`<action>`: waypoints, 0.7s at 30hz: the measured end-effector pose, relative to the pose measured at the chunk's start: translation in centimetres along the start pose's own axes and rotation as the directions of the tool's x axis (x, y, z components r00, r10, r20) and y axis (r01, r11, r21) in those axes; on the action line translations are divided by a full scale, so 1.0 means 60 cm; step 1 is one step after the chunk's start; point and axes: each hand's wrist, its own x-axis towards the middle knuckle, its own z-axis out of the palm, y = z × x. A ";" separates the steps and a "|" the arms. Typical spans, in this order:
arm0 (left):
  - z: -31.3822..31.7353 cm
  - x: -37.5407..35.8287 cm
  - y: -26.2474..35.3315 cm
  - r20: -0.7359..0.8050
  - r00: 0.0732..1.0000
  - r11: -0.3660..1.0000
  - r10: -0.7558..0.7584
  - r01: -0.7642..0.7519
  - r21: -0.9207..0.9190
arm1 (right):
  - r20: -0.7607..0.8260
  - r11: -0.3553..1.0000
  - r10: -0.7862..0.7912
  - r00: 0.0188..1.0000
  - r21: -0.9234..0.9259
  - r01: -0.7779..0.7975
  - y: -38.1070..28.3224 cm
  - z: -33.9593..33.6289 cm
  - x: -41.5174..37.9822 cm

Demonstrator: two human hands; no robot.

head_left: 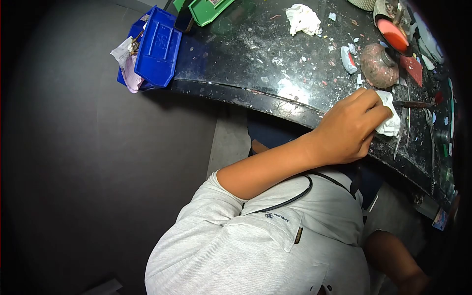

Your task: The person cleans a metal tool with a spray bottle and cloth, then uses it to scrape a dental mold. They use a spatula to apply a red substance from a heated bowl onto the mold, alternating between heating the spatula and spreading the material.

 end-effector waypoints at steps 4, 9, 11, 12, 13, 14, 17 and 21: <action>0.000 0.000 0.000 -0.002 1.000 1.000 0.004 -0.004 -0.002 | -0.074 0.993 -0.074 0.995 -0.102 0.067 -0.015 0.034 -0.013; 0.000 0.001 0.000 -0.005 1.000 1.000 0.004 -0.004 -0.005 | -0.039 0.993 -0.034 0.999 -0.116 0.029 -0.003 0.007 0.002; -0.001 0.001 0.001 0.001 1.000 1.000 0.005 -0.005 -0.001 | -0.137 0.980 -0.022 0.990 -0.201 -0.006 -0.008 0.019 0.006; -0.001 0.001 0.001 -0.001 1.000 1.000 0.007 -0.007 -0.003 | -0.138 0.984 -0.001 0.990 -0.178 -0.024 -0.013 0.026 0.005; -0.002 0.001 0.000 -0.004 1.000 1.000 0.009 -0.009 -0.006 | -0.139 0.987 0.020 0.990 -0.155 -0.042 -0.017 0.029 0.003; -0.002 0.001 0.000 -0.002 1.000 1.000 0.010 -0.010 -0.005 | -0.138 0.987 0.018 0.990 -0.155 -0.040 -0.020 0.028 -0.002; -0.002 0.001 0.000 0.009 1.000 1.000 0.008 -0.008 0.000 | -0.040 0.991 -0.032 0.999 -0.132 0.027 -0.026 0.025 -0.016; -0.002 0.001 0.001 0.008 1.000 1.000 0.008 -0.008 0.000 | -0.073 0.995 -0.034 0.997 -0.093 0.028 -0.023 0.022 -0.016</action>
